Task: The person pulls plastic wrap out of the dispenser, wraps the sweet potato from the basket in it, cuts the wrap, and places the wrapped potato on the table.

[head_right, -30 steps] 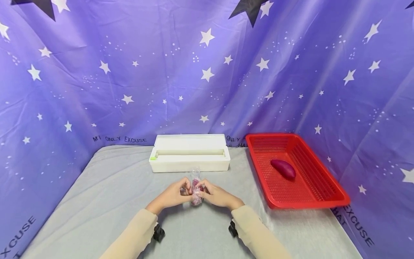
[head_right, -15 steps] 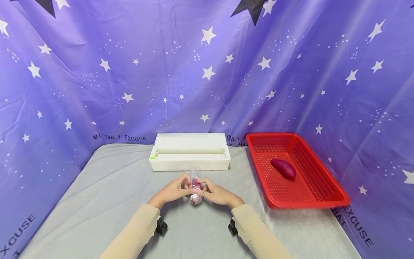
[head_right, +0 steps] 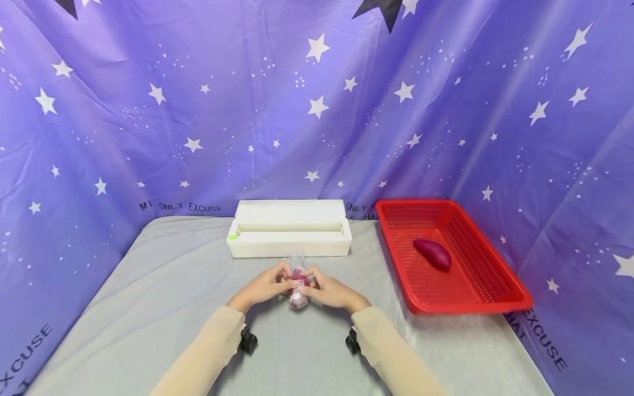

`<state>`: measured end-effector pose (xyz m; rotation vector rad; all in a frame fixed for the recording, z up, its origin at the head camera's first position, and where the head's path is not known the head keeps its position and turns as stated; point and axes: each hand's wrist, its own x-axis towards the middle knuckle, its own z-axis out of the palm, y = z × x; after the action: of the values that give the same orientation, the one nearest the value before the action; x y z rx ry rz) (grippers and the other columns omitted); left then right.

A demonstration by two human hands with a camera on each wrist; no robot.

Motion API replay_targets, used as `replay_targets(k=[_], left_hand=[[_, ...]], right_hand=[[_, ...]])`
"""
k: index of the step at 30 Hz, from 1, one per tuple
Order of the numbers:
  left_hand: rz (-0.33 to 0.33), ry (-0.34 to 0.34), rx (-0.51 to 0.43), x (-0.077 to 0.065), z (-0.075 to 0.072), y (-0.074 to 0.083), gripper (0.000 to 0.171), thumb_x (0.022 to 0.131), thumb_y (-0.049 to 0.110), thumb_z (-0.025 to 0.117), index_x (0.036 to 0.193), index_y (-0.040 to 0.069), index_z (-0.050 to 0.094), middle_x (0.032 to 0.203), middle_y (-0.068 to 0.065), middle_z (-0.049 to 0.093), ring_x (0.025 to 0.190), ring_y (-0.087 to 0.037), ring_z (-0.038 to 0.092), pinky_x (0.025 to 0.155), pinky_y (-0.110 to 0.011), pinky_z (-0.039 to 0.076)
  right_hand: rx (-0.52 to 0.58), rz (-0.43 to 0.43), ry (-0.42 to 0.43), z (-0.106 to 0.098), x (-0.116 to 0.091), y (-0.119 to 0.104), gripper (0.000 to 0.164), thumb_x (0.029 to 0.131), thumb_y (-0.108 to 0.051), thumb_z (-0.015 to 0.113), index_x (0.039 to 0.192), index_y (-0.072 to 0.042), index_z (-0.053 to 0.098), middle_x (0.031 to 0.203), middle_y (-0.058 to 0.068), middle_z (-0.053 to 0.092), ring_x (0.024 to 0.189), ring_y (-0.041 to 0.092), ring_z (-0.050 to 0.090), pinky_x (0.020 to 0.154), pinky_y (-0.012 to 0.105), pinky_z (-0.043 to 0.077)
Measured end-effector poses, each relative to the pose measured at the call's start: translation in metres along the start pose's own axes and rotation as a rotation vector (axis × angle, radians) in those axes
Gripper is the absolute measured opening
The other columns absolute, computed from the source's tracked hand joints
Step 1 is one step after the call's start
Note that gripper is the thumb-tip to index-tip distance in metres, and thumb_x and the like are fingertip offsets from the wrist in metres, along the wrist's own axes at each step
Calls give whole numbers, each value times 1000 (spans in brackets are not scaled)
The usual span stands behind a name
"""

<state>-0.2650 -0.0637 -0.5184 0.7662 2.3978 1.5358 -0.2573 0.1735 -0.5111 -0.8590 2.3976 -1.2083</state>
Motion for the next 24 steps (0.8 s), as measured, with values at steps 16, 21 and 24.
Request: replay_targets(k=[16,21,24], left_hand=[[-20,0,28,2,2,-1,17,100,23,63,97,10,52,81,-3,61,69,-17,59,61,-26,49],[-128,13,-109,4,1,-2,21,99,18,64,105,-1,57,86,-8,65,74,-18,66,68,-30,58],[-239,49,-168,10,-1,-2,27,100,17,61,113,-6,60,87,-10,66,72,-16,68,68,-30,60]], right_hand=[[-123,98,175,9,8,-11,16,105,-34,52,108,-18,48,72,-4,60,61,12,56,59,31,47],[-75,133,200,11,7,-10,25,103,-36,56,111,-13,47,69,-2,60,58,14,57,60,32,47],[-38,153,213,11,8,-10,35,102,-37,59,113,-7,45,70,0,59,59,14,57,62,31,47]])
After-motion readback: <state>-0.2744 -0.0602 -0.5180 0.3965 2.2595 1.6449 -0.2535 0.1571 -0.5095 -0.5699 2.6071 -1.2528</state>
